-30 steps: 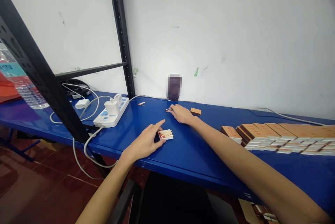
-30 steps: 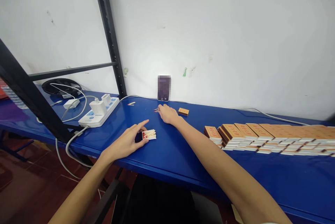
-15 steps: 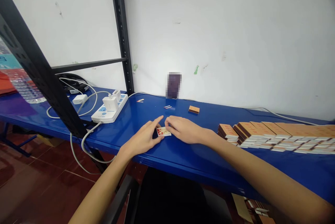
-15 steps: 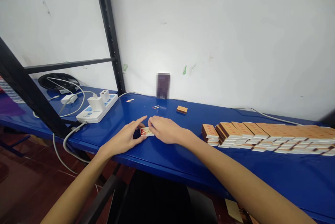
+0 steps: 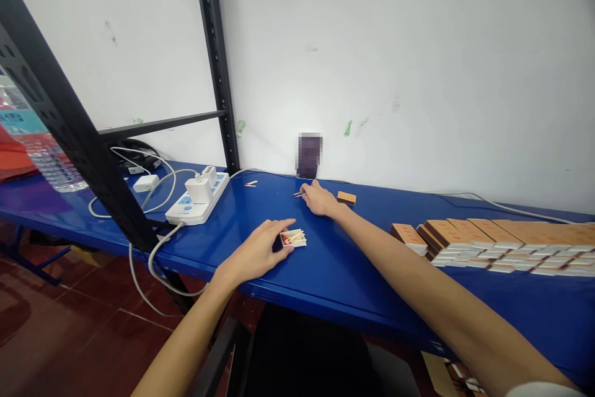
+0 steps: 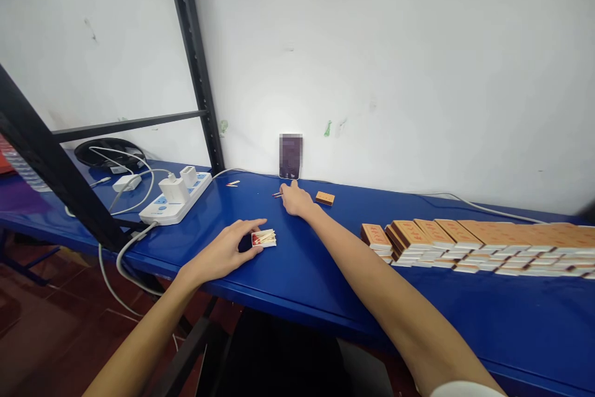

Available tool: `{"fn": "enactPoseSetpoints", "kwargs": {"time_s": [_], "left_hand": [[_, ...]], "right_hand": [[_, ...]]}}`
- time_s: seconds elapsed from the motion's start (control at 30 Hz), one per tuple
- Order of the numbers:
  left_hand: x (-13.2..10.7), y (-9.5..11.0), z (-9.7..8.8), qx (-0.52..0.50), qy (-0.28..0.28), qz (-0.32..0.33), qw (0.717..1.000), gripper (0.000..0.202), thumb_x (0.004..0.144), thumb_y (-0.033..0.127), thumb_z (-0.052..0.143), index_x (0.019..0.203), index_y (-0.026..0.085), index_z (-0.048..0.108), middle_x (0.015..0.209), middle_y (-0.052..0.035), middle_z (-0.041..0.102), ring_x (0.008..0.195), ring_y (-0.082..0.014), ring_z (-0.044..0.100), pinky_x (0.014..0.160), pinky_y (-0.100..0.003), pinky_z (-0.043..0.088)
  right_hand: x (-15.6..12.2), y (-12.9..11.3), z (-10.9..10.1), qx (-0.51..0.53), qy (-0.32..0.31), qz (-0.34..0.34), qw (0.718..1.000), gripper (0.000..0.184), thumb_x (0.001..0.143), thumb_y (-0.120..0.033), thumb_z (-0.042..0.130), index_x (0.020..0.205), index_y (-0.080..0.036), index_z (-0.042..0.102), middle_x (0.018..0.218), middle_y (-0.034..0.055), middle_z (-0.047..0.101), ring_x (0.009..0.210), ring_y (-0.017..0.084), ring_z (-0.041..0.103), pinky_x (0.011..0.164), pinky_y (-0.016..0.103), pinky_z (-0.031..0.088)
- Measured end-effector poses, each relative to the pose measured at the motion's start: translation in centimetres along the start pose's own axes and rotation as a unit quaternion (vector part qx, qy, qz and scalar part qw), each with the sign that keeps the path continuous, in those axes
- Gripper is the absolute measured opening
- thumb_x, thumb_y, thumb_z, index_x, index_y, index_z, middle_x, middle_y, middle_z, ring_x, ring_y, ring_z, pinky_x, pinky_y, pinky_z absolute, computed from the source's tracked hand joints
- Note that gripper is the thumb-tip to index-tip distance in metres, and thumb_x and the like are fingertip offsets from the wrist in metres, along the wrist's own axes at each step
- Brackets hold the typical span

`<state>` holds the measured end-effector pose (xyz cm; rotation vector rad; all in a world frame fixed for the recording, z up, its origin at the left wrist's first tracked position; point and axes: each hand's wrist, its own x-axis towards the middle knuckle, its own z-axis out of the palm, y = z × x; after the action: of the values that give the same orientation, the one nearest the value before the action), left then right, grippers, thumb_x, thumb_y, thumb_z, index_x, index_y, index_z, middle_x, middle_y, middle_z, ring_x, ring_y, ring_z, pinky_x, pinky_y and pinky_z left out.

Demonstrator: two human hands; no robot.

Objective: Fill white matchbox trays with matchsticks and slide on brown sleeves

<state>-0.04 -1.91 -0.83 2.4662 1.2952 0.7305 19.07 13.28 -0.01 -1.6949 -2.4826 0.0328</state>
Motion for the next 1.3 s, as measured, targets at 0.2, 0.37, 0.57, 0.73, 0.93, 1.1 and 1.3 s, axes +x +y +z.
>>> {"fn": "enactPoseSetpoints", "kwargs": {"time_s": [0.2, 0.37, 0.57, 0.73, 0.93, 1.1, 1.3], "left_hand": [[0.0, 0.0, 0.1, -0.010, 0.006, -0.009, 1.000, 0.055, 0.092, 0.033, 0.055, 0.144, 0.028, 0.038, 0.133, -0.0058, 0.056, 0.120, -0.0243, 0.052, 0.106, -0.041, 0.039], [0.0, -0.3, 0.3, -0.045, 0.011, -0.021, 0.999, 0.065, 0.091, 0.033, 0.057, 0.149, 0.029, 0.028, 0.119, -0.0057, 0.061, 0.112, -0.0238, 0.056, 0.101, -0.041, 0.042], [0.0, -0.5, 0.5, -0.048, 0.015, -0.011, 0.999, 0.067, 0.090, 0.032, 0.057, 0.149, 0.029, 0.025, 0.123, -0.0067, 0.060, 0.115, -0.0250, 0.055, 0.101, -0.040, 0.042], [0.0, -0.4, 0.4, -0.042, 0.008, -0.024, 0.999, 0.067, 0.091, 0.032, 0.057, 0.150, 0.029, 0.026, 0.118, -0.0054, 0.061, 0.112, -0.0230, 0.055, 0.101, -0.039, 0.042], [0.0, 0.0, 0.1, -0.007, 0.004, 0.004, 1.000, 0.048, 0.093, 0.033, 0.055, 0.139, 0.025, 0.045, 0.131, -0.0071, 0.057, 0.120, -0.0246, 0.051, 0.106, -0.041, 0.038], [0.1, 0.0, 0.0, -0.007, 0.003, 0.022, 1.000, 0.040, 0.093, 0.032, 0.054, 0.133, 0.026, 0.053, 0.122, -0.0060, 0.061, 0.114, -0.0233, 0.053, 0.103, -0.040, 0.040], [0.1, 0.2, -0.3, -0.003, -0.016, 0.048, 0.999, 0.036, 0.096, 0.029, 0.048, 0.131, 0.028, 0.057, 0.117, -0.0065, 0.059, 0.108, -0.0221, 0.054, 0.100, -0.038, 0.042]], "right_hand": [[-1.6, 0.1, -0.7, -0.007, -0.022, -0.026, 0.999, 0.027, 0.099, -0.028, 0.030, 0.111, -0.016, 0.051, 0.113, 0.0151, 0.049, 0.084, 0.022, 0.062, 0.075, 0.036, 0.045], [-6.9, -1.6, -2.2, 0.056, 0.000, -0.173, 0.983, 0.025, 0.101, -0.031, 0.030, 0.098, -0.019, 0.051, 0.100, 0.0083, 0.052, 0.085, 0.018, 0.057, 0.077, 0.032, 0.044], [-9.7, -3.3, -3.1, 0.045, 0.001, -0.237, 0.971, 0.027, 0.101, -0.033, 0.030, 0.096, -0.019, 0.052, 0.096, 0.0071, 0.051, 0.076, 0.016, 0.053, 0.067, 0.029, 0.042], [-6.8, -2.3, -2.9, 0.014, 0.055, -0.159, 0.986, 0.023, 0.100, -0.028, 0.031, 0.106, -0.020, 0.052, 0.106, 0.0088, 0.054, 0.084, 0.019, 0.059, 0.071, 0.031, 0.043], [-1.4, -0.7, -0.5, -0.008, 0.012, -0.035, 0.999, 0.032, 0.097, -0.023, 0.036, 0.127, -0.021, 0.046, 0.126, 0.0141, 0.050, 0.101, 0.027, 0.062, 0.081, 0.039, 0.046], [0.8, -0.3, 0.3, 0.000, 0.004, -0.015, 1.000, 0.029, 0.099, -0.026, 0.032, 0.122, -0.021, 0.049, 0.122, 0.0149, 0.051, 0.101, 0.028, 0.062, 0.081, 0.040, 0.046], [-1.0, -0.6, -0.3, 0.006, -0.013, -0.038, 0.999, 0.026, 0.099, -0.028, 0.033, 0.110, -0.015, 0.052, 0.115, 0.0170, 0.054, 0.092, 0.025, 0.063, 0.079, 0.037, 0.046]]}}
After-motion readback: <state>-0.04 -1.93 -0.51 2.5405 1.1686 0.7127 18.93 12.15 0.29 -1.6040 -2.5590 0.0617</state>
